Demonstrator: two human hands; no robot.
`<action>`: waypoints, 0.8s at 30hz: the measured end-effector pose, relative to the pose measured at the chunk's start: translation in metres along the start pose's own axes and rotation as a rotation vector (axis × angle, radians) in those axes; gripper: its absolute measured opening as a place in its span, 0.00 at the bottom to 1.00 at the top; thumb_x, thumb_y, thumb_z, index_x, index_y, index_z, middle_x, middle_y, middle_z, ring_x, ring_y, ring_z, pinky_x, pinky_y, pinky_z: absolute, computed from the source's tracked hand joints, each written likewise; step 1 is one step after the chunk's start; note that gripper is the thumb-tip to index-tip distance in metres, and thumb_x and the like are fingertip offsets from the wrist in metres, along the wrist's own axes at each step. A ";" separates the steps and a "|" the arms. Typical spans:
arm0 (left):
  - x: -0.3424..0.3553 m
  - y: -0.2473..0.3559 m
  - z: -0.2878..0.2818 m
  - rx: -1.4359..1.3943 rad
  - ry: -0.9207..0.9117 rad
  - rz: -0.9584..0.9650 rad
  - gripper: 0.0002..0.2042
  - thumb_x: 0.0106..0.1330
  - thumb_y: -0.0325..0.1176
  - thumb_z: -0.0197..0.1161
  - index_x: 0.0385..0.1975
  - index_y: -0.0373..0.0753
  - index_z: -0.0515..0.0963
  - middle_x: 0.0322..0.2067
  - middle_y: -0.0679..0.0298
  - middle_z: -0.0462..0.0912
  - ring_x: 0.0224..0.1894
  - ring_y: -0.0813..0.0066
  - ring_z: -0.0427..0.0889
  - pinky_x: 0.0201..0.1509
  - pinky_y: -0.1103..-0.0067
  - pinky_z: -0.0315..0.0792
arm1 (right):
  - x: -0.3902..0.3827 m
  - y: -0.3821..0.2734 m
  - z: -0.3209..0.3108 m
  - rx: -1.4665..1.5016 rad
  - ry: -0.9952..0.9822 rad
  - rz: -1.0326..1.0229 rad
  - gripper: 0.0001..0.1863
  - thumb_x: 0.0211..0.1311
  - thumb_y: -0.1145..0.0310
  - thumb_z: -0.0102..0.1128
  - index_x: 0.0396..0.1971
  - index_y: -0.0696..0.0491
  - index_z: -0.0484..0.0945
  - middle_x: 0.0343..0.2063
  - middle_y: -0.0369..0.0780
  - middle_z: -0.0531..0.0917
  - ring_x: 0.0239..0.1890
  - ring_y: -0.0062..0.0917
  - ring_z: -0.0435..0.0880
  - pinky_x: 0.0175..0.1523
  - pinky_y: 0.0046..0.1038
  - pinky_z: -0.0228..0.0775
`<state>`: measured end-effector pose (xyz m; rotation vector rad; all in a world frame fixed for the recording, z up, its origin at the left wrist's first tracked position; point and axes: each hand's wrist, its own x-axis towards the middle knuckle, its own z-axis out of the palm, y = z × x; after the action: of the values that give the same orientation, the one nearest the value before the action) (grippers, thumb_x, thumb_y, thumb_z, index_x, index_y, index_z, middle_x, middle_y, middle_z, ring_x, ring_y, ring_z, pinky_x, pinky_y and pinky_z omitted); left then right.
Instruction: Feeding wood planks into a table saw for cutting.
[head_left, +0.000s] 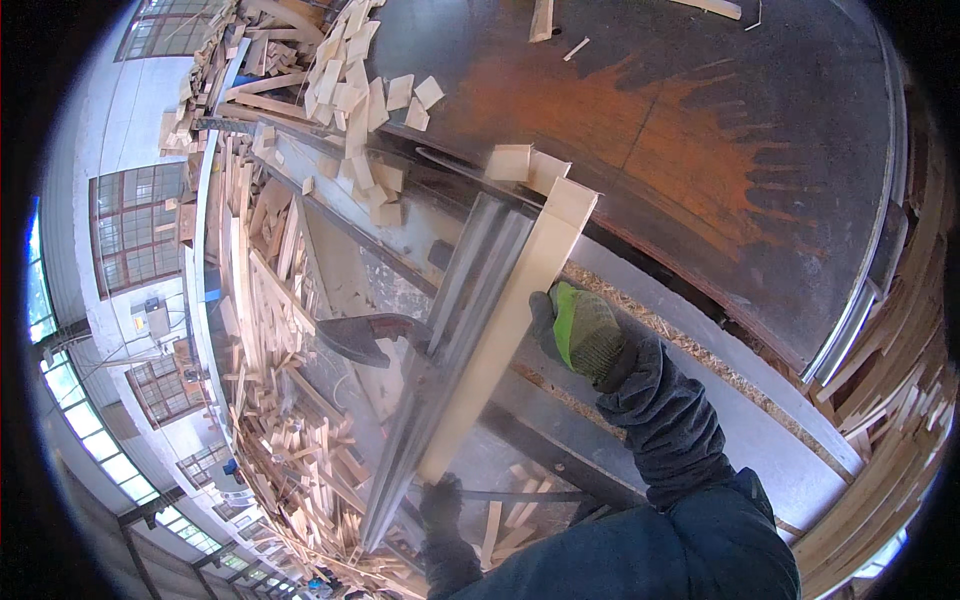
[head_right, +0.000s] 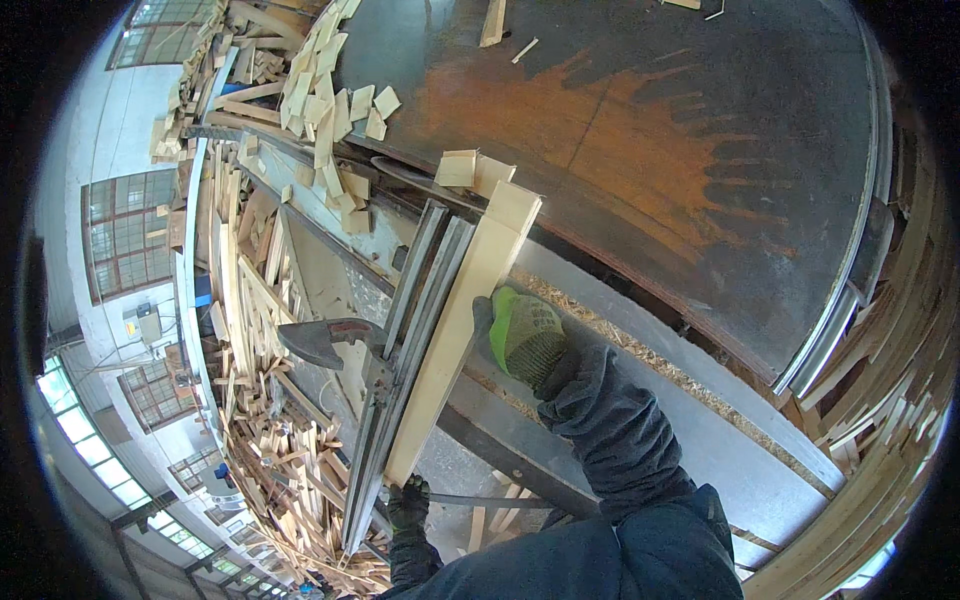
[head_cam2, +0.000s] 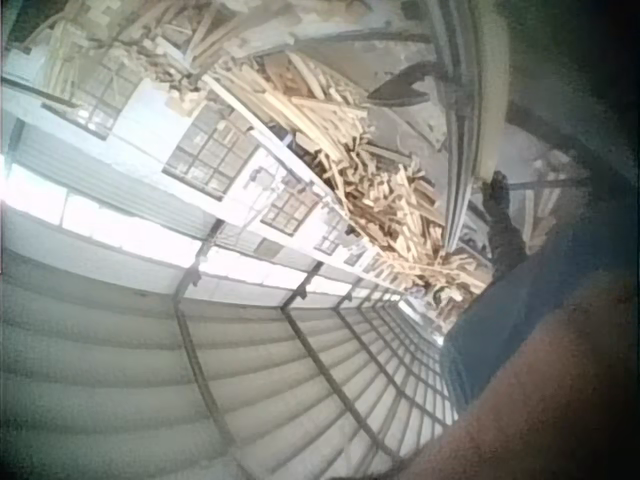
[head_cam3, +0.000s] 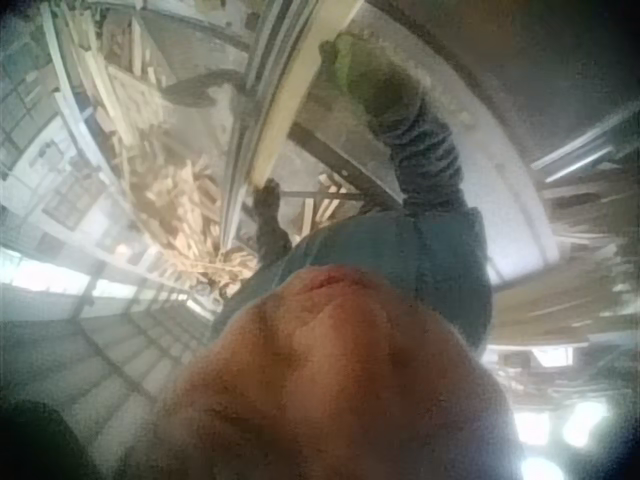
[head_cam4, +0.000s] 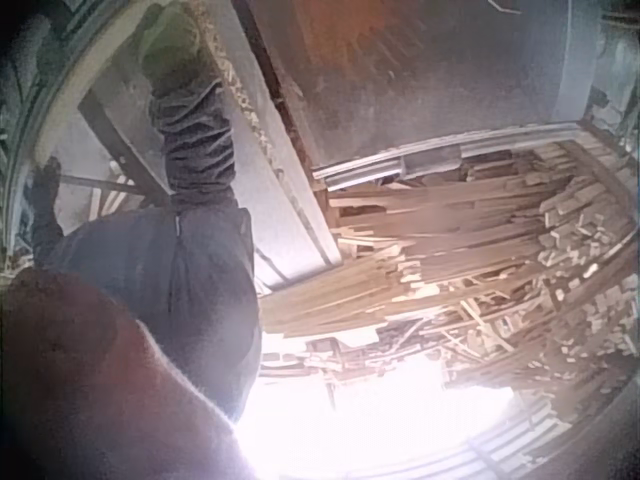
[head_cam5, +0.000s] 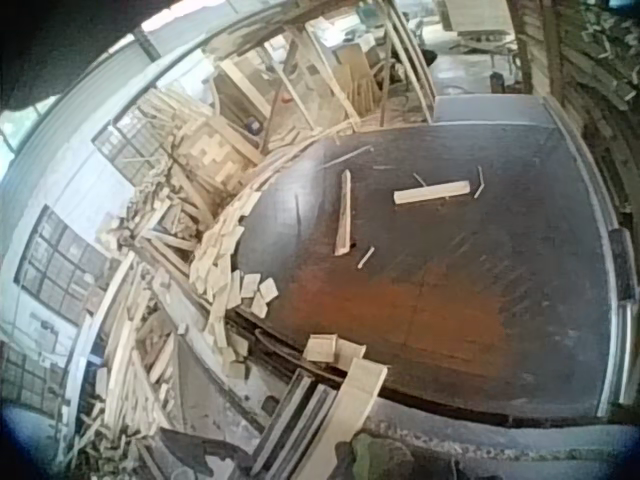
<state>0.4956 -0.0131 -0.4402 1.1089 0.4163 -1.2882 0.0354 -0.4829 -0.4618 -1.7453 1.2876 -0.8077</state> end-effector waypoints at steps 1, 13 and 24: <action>-0.008 0.009 -0.013 -0.004 -0.002 0.027 0.22 0.91 0.45 0.49 0.64 0.34 0.80 0.62 0.44 0.81 0.67 0.47 0.75 0.79 0.49 0.65 | 0.006 -0.009 0.002 0.027 -0.099 0.042 0.12 0.86 0.69 0.52 0.46 0.58 0.83 0.38 0.46 0.86 0.45 0.35 0.89 0.60 0.32 0.86; 0.003 0.002 0.035 0.128 0.168 0.107 0.18 0.89 0.45 0.57 0.62 0.38 0.81 0.45 0.56 0.81 0.49 0.56 0.78 0.62 0.57 0.72 | 0.007 0.021 0.020 -0.172 -0.053 0.094 0.14 0.86 0.64 0.56 0.40 0.57 0.84 0.37 0.50 0.89 0.42 0.41 0.92 0.52 0.40 0.86; -0.004 0.029 -0.013 0.117 0.056 0.150 0.27 0.81 0.50 0.70 0.62 0.30 0.84 0.56 0.45 0.93 0.59 0.45 0.91 0.70 0.49 0.83 | 0.018 -0.024 0.000 0.139 -0.095 0.257 0.17 0.84 0.58 0.60 0.38 0.57 0.84 0.31 0.52 0.89 0.36 0.51 0.92 0.43 0.50 0.84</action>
<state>0.5245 -0.0035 -0.4310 1.2535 0.2964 -1.1633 0.0516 -0.4967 -0.4399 -1.4559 1.3265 -0.6429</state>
